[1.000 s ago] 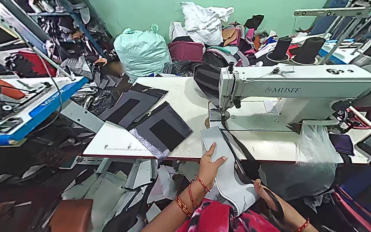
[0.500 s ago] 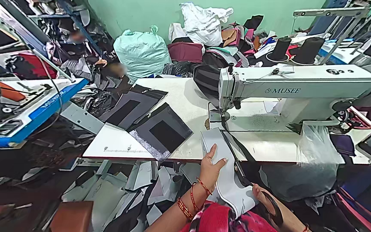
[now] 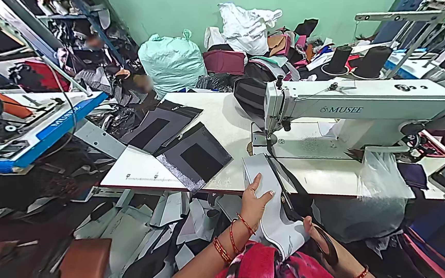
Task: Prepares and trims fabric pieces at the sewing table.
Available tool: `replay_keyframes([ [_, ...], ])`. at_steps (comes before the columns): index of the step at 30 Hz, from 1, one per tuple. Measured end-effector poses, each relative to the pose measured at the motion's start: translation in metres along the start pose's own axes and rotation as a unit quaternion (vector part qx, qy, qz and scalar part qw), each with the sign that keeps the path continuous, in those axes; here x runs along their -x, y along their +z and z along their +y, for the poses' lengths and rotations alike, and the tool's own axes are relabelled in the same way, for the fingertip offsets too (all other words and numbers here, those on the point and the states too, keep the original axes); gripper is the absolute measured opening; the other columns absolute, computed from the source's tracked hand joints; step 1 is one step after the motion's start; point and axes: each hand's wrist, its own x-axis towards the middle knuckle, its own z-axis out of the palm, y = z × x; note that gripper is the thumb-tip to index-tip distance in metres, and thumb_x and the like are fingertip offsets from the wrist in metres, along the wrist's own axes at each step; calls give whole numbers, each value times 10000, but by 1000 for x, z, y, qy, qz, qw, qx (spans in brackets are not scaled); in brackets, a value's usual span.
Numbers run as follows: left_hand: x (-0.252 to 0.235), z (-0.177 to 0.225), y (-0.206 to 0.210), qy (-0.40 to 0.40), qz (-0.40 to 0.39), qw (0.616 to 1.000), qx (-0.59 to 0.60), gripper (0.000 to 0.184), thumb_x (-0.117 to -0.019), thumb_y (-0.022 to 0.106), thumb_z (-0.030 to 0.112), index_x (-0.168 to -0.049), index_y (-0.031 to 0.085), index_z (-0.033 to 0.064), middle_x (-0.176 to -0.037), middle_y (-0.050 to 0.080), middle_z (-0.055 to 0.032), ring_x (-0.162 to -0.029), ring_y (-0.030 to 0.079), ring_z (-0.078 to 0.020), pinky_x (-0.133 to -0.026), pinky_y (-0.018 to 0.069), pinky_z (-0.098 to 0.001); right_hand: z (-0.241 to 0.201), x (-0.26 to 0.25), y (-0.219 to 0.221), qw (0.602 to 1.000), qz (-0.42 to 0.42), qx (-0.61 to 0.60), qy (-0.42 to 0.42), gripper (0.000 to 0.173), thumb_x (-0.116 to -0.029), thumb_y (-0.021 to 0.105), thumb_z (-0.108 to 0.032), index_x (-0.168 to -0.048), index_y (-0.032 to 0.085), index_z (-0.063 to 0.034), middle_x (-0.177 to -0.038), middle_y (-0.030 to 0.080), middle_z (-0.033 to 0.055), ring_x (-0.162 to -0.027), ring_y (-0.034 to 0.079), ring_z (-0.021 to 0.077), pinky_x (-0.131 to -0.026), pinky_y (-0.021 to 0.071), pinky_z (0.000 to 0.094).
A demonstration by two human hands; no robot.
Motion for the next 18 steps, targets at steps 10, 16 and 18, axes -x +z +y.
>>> replay_keyframes([
  [10,-1,-1,0,-4,0,1000,-7,742,-886,751,7,-1549,417,24,-1648,332,-179,-1514,346,-241,-1212,329,-382,-5,-1,-4,999,-23,38,31,984,-801,468,-909,-1397,447,-127,-1081,684,-61,-930,672,22,-781,571,227],
  [16,0,0,0,-4,1,1000,-2,738,-889,750,9,-1547,416,19,-1646,338,-172,-1511,349,-232,-1213,327,-376,-1,-9,-3,997,7,72,6,902,-799,496,-895,-1267,564,-127,-991,685,-55,-862,670,32,-736,573,243],
  [18,0,0,1,-2,0,1000,-6,737,-891,749,19,-1549,416,24,-1649,335,-168,-1513,345,-228,-1214,323,-375,0,-10,-4,996,17,83,9,913,-778,508,-904,-1246,574,-124,-971,683,-53,-833,666,28,-697,565,234],
])
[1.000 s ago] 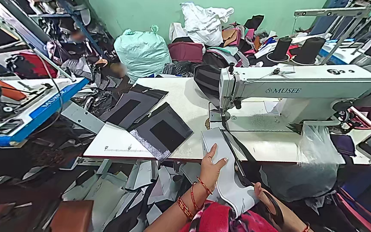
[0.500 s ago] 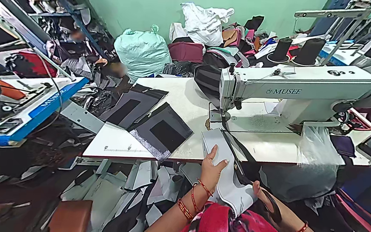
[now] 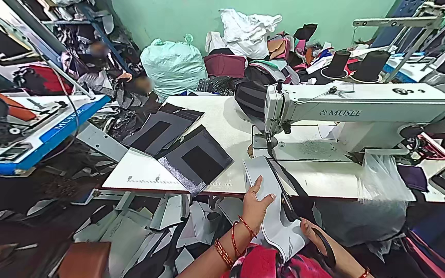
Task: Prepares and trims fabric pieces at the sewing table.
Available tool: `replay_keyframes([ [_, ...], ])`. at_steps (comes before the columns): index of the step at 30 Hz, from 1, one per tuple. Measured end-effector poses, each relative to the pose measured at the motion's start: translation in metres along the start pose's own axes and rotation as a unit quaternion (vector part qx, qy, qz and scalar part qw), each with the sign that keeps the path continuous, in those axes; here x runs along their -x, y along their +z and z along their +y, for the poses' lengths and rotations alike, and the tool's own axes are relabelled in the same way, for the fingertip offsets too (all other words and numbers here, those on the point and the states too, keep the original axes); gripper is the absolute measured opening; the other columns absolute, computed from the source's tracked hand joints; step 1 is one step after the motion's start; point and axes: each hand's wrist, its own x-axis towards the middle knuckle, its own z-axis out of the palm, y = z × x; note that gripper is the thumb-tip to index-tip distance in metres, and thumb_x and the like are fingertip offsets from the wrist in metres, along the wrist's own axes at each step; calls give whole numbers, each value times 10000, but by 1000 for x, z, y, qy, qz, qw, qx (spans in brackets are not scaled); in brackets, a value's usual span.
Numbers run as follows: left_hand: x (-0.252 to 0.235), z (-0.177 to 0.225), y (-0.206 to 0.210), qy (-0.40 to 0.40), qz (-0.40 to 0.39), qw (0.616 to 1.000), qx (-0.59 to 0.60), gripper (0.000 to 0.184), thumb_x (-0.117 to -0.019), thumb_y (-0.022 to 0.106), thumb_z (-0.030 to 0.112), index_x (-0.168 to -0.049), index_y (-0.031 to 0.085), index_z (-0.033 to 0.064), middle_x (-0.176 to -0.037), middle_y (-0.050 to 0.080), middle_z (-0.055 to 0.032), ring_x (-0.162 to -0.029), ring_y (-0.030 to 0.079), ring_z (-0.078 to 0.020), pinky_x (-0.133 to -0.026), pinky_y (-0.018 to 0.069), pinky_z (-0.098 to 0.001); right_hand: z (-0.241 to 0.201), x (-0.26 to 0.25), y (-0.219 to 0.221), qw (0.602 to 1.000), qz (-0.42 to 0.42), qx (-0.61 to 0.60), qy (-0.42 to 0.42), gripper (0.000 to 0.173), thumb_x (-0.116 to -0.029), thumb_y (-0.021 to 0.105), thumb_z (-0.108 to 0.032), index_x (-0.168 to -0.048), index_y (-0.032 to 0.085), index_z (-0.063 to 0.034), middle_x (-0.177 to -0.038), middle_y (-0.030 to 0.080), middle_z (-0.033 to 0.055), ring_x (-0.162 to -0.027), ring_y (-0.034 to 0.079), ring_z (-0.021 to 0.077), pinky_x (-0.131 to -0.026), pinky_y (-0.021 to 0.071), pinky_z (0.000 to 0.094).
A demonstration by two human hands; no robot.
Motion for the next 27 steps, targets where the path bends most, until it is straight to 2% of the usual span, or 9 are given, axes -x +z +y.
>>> replay_keyframes([
  [2,0,-1,0,1,-2,1000,-4,737,-895,749,27,-1551,414,27,-1648,335,-172,-1515,343,-233,-1216,320,-381,1,0,0,1000,2,-1,-1,911,-758,535,-908,-1220,579,-124,-945,676,-58,-800,658,23,-674,557,227],
  [5,-1,0,0,0,-2,1000,-6,741,-891,754,27,-1551,416,32,-1644,344,-168,-1511,351,-232,-1213,325,-382,0,-1,0,1000,-1,-12,-1,748,-802,571,-841,-1094,584,-152,-793,621,-73,-575,566,19,-507,491,206],
  [6,-1,0,0,-2,-2,1000,-6,745,-891,756,28,-1553,414,34,-1646,342,-166,-1512,350,-231,-1213,325,-381,-1,0,0,1000,-6,-13,2,723,-816,574,-823,-1087,579,-153,-779,616,-72,-547,552,21,-488,480,205],
  [9,-1,1,-1,-6,-1,1000,-1,745,-891,754,26,-1553,413,34,-1649,333,-170,-1517,340,-237,-1215,319,-386,-5,3,-3,999,-36,-15,-1,680,-893,470,-790,-1144,542,-162,-796,614,-98,-556,543,-2,-504,478,180],
  [13,4,3,-2,-15,-6,1000,4,739,-890,758,31,-1547,420,27,-1648,335,-169,-1513,346,-235,-1212,325,-383,-9,1,-7,994,-72,-74,32,842,-767,471,-936,-1145,590,-194,-836,672,-68,-643,626,38,-542,523,211],
  [16,9,2,-2,-14,-12,1000,0,735,-890,757,32,-1544,423,22,-1645,345,-164,-1509,356,-219,-1210,330,-373,-15,-2,-5,995,-58,-75,41,742,-836,446,-878,-1112,575,-202,-807,654,-63,-581,591,34,-477,482,195],
  [19,12,1,-3,-16,-11,1000,7,736,-887,757,32,-1545,425,27,-1646,347,-156,-1510,355,-210,-1211,330,-366,-18,-4,-2,995,-47,-74,39,791,-798,502,-890,-1179,560,-198,-872,669,-62,-604,609,33,-470,483,197],
  [21,11,0,-3,-17,-11,1000,15,739,-889,755,30,-1548,421,27,-1647,346,-156,-1509,356,-210,-1210,333,-367,-16,-7,0,997,-36,-66,26,788,-793,523,-882,-1176,555,-194,-859,656,-63,-570,589,29,-448,473,192],
  [27,10,-3,-3,-11,-11,1000,22,734,-878,755,13,-1537,431,11,-1636,360,-170,-1502,367,-214,-1205,338,-362,-9,-11,-1,998,-20,-46,22,718,-794,588,-840,-1062,564,-175,-711,582,-54,-455,500,39,-402,438,200],
])
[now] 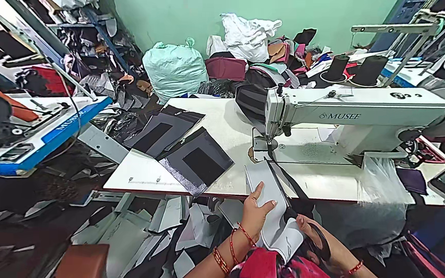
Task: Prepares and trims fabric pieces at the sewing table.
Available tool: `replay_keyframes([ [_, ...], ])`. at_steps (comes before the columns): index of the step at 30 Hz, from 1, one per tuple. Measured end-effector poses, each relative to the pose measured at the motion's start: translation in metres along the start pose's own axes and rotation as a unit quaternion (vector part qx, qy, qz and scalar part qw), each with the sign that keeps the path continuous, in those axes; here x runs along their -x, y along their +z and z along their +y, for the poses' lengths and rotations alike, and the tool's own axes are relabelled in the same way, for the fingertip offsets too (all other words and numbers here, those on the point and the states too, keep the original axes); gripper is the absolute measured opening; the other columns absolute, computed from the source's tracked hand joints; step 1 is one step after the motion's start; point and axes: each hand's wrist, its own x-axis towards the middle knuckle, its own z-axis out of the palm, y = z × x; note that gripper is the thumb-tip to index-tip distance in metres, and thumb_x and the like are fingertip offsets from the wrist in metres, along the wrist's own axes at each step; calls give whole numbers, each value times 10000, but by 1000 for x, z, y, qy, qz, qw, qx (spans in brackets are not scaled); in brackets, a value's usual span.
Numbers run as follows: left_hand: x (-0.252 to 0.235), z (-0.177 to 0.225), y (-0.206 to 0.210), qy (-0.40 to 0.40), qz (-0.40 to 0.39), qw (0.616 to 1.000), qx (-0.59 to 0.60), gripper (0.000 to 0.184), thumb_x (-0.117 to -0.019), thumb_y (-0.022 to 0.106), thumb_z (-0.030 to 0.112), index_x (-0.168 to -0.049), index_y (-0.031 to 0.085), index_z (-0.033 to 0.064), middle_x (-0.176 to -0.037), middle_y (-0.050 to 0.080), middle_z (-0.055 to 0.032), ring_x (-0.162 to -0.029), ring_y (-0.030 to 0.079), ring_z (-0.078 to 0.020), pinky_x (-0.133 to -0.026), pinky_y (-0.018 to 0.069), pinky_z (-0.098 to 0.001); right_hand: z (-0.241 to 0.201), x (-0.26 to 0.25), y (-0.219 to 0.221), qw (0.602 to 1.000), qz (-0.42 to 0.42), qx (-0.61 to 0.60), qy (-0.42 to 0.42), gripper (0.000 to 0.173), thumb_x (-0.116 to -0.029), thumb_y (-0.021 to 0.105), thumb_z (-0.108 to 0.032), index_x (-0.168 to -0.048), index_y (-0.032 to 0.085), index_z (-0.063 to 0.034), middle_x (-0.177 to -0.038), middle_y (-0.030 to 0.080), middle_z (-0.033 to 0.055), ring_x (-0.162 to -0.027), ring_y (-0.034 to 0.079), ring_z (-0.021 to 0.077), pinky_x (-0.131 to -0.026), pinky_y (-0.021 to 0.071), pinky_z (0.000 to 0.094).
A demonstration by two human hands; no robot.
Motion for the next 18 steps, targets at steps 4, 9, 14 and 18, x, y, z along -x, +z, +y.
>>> replay_keyframes([
  [4,-4,7,-10,4,4,1000,-16,710,-880,748,2,-1525,452,13,-1609,407,-166,-1460,430,-213,-1170,389,-364,1,4,-2,999,-22,-40,-3,729,-800,549,-866,-1073,557,-191,-692,585,-57,-446,505,45,-410,453,197],
  [9,-18,35,-66,-9,-66,995,-79,614,-896,705,-18,-1480,520,28,-1493,550,-135,-1251,620,-169,-1030,530,-349,9,16,-25,995,-70,-71,31,840,-727,567,-914,-1100,565,-161,-637,523,-69,-455,512,47,-445,484,199],
  [14,-26,39,-119,11,-213,953,-214,482,-934,655,46,-1412,597,39,-1446,606,-65,-1301,570,-86,-1101,453,-309,13,34,-49,992,-117,-46,31,830,-735,585,-894,-1145,563,-172,-654,525,-78,-463,512,43,-441,480,204],
  [18,-26,30,-143,22,-260,928,-266,590,-895,699,104,-1466,555,69,-1495,571,-42,-1368,517,-75,-1154,408,-314,16,52,-69,982,-183,-14,37,700,-815,602,-818,-1126,569,-191,-669,521,-81,-474,509,34,-445,467,193],
])
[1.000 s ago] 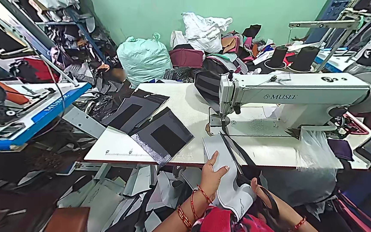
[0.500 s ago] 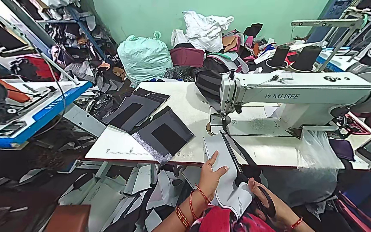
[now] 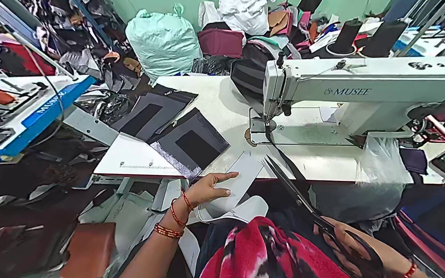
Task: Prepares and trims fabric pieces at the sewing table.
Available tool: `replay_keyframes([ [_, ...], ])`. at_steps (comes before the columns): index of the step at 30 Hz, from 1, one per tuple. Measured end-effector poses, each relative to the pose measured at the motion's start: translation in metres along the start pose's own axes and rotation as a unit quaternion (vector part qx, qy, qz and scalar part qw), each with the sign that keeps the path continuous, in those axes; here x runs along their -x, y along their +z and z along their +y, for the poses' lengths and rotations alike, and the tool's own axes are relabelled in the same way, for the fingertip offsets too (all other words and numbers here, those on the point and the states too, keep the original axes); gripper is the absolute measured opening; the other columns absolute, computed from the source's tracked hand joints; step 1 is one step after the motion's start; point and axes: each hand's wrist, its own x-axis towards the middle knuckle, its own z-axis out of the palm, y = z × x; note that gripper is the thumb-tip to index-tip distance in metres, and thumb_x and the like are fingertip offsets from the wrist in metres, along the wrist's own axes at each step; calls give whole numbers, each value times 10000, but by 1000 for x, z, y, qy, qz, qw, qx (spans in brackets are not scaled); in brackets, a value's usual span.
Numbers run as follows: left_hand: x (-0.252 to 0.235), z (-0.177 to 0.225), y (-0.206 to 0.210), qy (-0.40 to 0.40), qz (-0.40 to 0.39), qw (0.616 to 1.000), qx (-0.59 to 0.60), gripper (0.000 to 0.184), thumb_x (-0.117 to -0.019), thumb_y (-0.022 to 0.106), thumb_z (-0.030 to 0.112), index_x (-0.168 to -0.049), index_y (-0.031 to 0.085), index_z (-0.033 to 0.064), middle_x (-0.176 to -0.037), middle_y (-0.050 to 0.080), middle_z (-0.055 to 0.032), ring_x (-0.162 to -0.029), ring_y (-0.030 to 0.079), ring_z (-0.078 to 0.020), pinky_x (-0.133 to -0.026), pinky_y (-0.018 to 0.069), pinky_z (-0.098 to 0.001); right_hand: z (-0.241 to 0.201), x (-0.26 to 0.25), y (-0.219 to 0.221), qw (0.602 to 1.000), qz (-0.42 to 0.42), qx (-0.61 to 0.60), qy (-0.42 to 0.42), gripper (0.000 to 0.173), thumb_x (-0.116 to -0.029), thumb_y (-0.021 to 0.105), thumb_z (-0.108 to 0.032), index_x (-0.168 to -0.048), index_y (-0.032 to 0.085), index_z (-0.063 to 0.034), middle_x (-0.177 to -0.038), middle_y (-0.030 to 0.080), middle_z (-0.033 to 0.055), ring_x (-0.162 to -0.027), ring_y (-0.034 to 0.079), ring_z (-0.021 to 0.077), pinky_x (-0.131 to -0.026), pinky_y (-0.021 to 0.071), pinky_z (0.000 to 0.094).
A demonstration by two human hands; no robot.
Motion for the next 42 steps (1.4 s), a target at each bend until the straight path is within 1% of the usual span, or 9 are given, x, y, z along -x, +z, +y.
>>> replay_keyframes([
  [3,4,-4,-6,-1,-8,1000,-16,640,-883,709,125,-1494,525,74,-1522,544,-50,-1405,483,-88,-1178,378,-316,-20,16,3,991,23,119,57,828,-742,536,-924,-1091,570,-174,-670,495,-87,-484,483,39,-439,416,210],
  [7,4,-11,-4,0,-2,1000,-10,632,-882,712,106,-1489,535,84,-1521,547,-44,-1415,473,-83,-1191,364,-315,-20,27,-15,982,3,178,63,837,-776,479,-928,-1113,590,-170,-678,507,-73,-500,497,63,-452,430,241],
  [10,4,-16,-2,0,7,1000,10,632,-877,720,92,-1483,540,85,-1512,557,-37,-1401,485,-69,-1181,378,-301,-14,25,-33,986,-48,151,57,738,-825,532,-859,-1132,579,-190,-665,524,-56,-474,505,65,-441,453,238],
  [14,3,-19,-2,2,4,1000,9,645,-876,718,111,-1492,529,88,-1519,549,-35,-1403,479,-64,-1182,374,-303,-19,13,-32,987,-42,136,79,741,-786,584,-863,-1122,574,-202,-652,511,-62,-460,498,57,-434,452,225],
  [20,4,-19,-3,17,0,999,27,644,-875,721,85,-1490,530,76,-1515,554,-30,-1396,488,-55,-1179,380,-286,-21,-8,-36,988,-54,128,63,734,-790,590,-856,-1128,561,-205,-659,520,-59,-466,513,59,-439,467,227],
  [29,3,-22,-3,28,-3,999,38,638,-875,725,82,-1482,531,52,-1515,555,-37,-1400,486,-56,-1182,376,-279,-35,-19,-34,985,-40,150,80,752,-762,600,-872,-1118,571,-211,-640,509,-63,-442,491,55,-417,450,221],
  [33,2,-24,-4,33,-4,999,37,638,-875,731,97,-1481,534,53,-1508,562,-40,-1400,488,-60,-1183,377,-284,-35,-19,-34,985,-39,155,71,707,-800,595,-842,-1116,566,-211,-641,505,-68,-444,482,46,-420,439,210],
  [37,3,-22,-3,27,-6,999,36,636,-878,727,93,-1482,532,51,-1513,556,-47,-1399,489,-64,-1182,377,-287,-35,-18,-32,983,-21,167,74,674,-802,642,-804,-1102,568,-205,-634,498,-85,-444,474,34,-417,429,204],
  [42,3,-22,-3,26,-6,999,29,628,-882,721,74,-1480,531,47,-1519,549,-54,-1405,484,-71,-1183,373,-290,-37,-18,-24,976,11,199,84,629,-807,652,-785,-1061,584,-213,-595,484,-98,-424,467,27,-410,422,207],
])
